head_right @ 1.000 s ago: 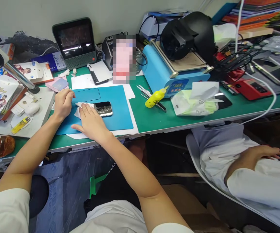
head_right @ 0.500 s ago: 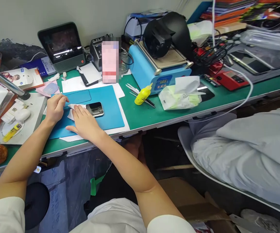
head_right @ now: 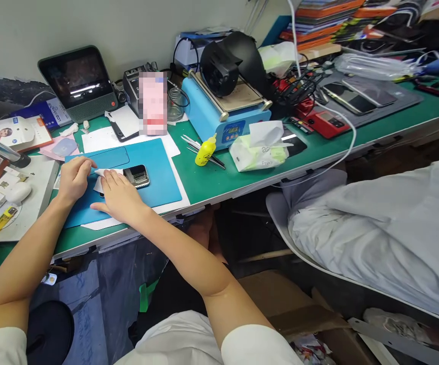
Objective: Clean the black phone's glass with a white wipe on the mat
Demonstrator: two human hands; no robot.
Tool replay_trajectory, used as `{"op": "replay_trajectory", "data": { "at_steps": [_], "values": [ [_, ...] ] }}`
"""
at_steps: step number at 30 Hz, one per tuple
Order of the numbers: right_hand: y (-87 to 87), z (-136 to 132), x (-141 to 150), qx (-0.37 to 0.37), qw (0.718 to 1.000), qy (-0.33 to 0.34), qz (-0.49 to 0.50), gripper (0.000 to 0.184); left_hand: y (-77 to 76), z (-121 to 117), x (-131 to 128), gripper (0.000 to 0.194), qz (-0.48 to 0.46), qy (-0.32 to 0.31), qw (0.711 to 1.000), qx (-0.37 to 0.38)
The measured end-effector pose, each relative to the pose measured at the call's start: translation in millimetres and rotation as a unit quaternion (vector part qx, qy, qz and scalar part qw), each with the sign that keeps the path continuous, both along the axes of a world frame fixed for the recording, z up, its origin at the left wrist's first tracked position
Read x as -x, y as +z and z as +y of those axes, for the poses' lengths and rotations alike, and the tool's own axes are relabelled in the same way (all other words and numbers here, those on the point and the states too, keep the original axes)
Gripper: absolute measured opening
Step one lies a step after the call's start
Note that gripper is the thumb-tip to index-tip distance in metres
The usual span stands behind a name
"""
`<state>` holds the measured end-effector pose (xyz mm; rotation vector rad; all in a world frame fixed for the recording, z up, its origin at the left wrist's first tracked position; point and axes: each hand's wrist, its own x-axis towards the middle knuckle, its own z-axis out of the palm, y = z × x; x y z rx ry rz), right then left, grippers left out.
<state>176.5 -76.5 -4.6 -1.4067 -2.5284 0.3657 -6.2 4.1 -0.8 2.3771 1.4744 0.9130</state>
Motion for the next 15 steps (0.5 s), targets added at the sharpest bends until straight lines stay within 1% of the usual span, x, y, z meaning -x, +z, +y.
{"op": "replay_trajectory", "data": {
  "at_steps": [2, 5, 7, 9, 12, 14, 15],
  "values": [
    [-2.6, -7.7, -0.2, -0.013, 1.0, -0.002, 0.002, 0.089, -0.4, 0.3, 1.3, 0.037, -0.005, -0.001, 1.0, 0.001],
    [-9.1, -28.2, -7.2, -0.039, 0.999, 0.011, 0.022, 0.085, -3.1, 1.2, 1.6, 0.035, -0.016, -0.008, 1.0, -0.001],
    [-11.0, -33.7, -11.5, -0.054, 0.998, 0.023, 0.032, 0.082, -5.1, 2.6, 1.3, 0.034, -0.025, -0.011, 1.0, -0.005],
    [-9.5, -26.5, -11.8, -0.06, 0.997, 0.032, 0.029, 0.078, -6.0, 4.4, 1.7, 0.034, -0.033, -0.01, 0.999, -0.006],
    [-2.8, -2.4, -5.1, -0.057, 0.998, 0.033, 0.012, 0.074, -5.3, 6.8, 4.1, 0.033, -0.039, -0.004, 0.999, 0.001],
    [0.5, 8.3, -0.1, -0.053, 0.998, 0.023, 0.0, 0.075, -4.5, 7.7, 6.0, 0.033, -0.044, -0.002, 0.999, 0.002],
    [0.6, 9.1, 1.5, -0.052, 0.998, 0.019, -0.004, 0.076, -4.3, 7.8, 6.7, 0.033, -0.047, -0.002, 0.999, 0.001]
  ]
}}
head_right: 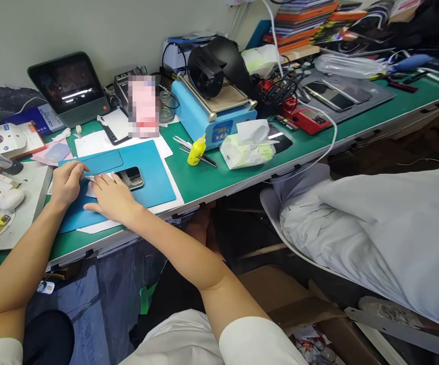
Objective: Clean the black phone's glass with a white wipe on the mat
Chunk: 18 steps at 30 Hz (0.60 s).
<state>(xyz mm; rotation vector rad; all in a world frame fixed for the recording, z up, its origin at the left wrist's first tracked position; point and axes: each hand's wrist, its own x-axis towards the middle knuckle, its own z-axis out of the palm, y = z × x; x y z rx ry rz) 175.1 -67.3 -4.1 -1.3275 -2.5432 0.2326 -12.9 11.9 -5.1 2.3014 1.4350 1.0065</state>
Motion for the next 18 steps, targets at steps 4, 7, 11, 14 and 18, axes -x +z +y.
{"op": "replay_trajectory", "data": {
  "at_steps": [4, 7, 11, 14, 18],
  "values": [
    [-9.2, -23.9, -2.7, -0.02, 1.0, 0.001, 0.011, 0.077, -0.4, -1.4, -0.6, 0.033, -0.002, -0.008, 1.0, -0.004],
    [-15.5, -40.6, -7.4, -0.038, 0.999, 0.006, 0.035, 0.076, -0.4, -2.8, -3.1, 0.034, -0.002, -0.003, 1.0, -0.005],
    [-10.0, -26.8, -3.4, -0.018, 1.0, 0.009, 0.024, 0.076, 2.0, -3.7, -4.1, 0.035, -0.004, -0.007, 1.0, -0.004],
    [-2.2, -12.3, 1.3, -0.004, 1.0, 0.0, 0.009, 0.077, 4.2, -3.6, -2.9, 0.034, -0.01, -0.008, 1.0, -0.006],
    [-1.5, -23.4, -3.1, -0.016, 1.0, 0.001, 0.017, 0.072, 3.6, -3.0, -1.9, 0.034, -0.016, -0.011, 1.0, -0.002]
  ]
}}
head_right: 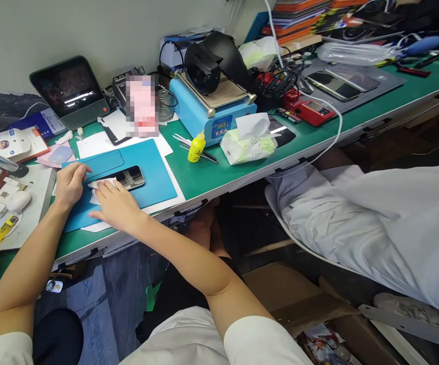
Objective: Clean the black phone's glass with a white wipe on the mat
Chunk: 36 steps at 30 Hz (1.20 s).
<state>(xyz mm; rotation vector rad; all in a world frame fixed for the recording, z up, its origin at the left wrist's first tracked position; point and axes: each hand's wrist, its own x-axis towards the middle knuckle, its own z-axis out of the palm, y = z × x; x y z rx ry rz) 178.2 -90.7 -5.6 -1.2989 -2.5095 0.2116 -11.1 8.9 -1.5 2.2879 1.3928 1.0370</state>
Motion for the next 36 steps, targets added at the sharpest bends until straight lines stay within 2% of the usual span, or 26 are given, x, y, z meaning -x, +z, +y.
{"op": "replay_trajectory", "data": {
  "at_steps": [4, 10, 12, 20, 25, 31, 36],
  "values": [
    [-3.5, -13.6, -8.1, -0.015, 1.0, 0.02, 0.016, 0.062, -4.5, 2.3, -0.1, 0.034, -0.01, -0.005, 1.0, 0.003],
    [-2.3, 12.9, 5.0, -0.019, 1.0, 0.005, 0.009, 0.062, -4.1, 3.9, 0.3, 0.033, -0.018, -0.008, 1.0, 0.01],
    [-3.2, 14.3, 7.9, -0.018, 1.0, 0.0, 0.013, 0.063, -2.0, 2.5, 0.2, 0.033, -0.018, -0.002, 1.0, 0.012],
    [-11.9, -22.1, -5.6, 0.001, 0.999, 0.028, 0.028, 0.07, 1.0, -1.9, -3.3, 0.035, 0.008, -0.002, 1.0, 0.02],
    [-11.5, -16.8, -26.2, 0.023, 0.998, 0.045, 0.043, 0.068, 1.7, -2.9, -1.6, 0.036, 0.002, -0.002, 1.0, 0.016],
    [-18.5, -22.4, -71.7, 0.063, 0.996, -0.022, 0.057, 0.067, 0.4, -3.9, -2.5, 0.038, 0.014, -0.002, 1.0, 0.019],
    [-16.3, 3.5, -83.0, 0.091, 0.993, -0.045, 0.054, 0.07, 0.5, -2.7, -1.9, 0.038, 0.012, -0.006, 1.0, 0.021]
  ]
}}
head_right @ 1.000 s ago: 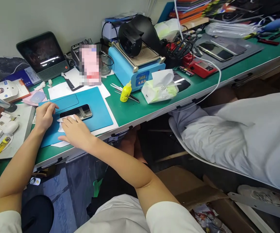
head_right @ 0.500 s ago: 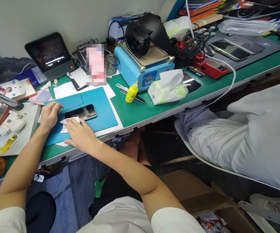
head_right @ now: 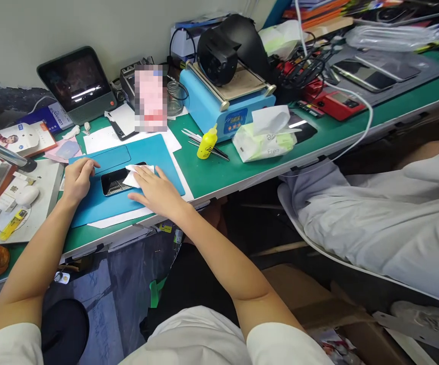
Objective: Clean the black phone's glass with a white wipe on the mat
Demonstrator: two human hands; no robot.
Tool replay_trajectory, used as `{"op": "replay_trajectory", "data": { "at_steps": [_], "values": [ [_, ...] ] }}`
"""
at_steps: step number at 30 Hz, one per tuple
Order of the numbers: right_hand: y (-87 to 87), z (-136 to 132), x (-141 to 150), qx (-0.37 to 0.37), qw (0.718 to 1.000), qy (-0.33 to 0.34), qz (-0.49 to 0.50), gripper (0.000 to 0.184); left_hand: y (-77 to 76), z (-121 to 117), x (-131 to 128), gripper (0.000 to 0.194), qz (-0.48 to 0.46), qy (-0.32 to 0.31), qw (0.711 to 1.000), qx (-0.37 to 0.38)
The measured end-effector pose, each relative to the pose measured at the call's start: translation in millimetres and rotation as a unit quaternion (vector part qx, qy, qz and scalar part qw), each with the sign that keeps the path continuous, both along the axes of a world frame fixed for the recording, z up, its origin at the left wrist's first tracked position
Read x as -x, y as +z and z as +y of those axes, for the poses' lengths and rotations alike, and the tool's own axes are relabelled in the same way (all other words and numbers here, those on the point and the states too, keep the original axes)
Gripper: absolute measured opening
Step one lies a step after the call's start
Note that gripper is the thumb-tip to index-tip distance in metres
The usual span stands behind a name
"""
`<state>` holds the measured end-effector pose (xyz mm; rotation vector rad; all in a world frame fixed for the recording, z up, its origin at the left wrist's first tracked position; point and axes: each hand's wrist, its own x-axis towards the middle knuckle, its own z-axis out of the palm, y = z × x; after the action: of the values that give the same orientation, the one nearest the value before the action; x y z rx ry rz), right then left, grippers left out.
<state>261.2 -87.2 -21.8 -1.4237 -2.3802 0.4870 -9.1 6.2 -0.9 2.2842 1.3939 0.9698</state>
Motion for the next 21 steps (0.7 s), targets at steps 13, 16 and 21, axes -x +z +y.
{"op": "replay_trajectory", "data": {
  "at_steps": [13, 16, 21],
  "values": [
    [-5.2, -4.7, -3.2, -0.004, 1.0, 0.017, -0.011, 0.081, 3.1, -2.6, -5.3, 0.037, 0.019, -0.009, 1.0, 0.005],
    [-1.6, 19.3, -1.6, 0.011, 1.0, 0.005, 0.002, 0.077, 3.9, -1.3, -3.3, 0.037, 0.018, -0.006, 1.0, 0.012],
    [-4.1, -2.9, -5.0, 0.006, 1.0, -0.005, 0.002, 0.081, 3.1, -1.9, -2.7, 0.038, 0.021, -0.011, 1.0, 0.007]
  ]
}}
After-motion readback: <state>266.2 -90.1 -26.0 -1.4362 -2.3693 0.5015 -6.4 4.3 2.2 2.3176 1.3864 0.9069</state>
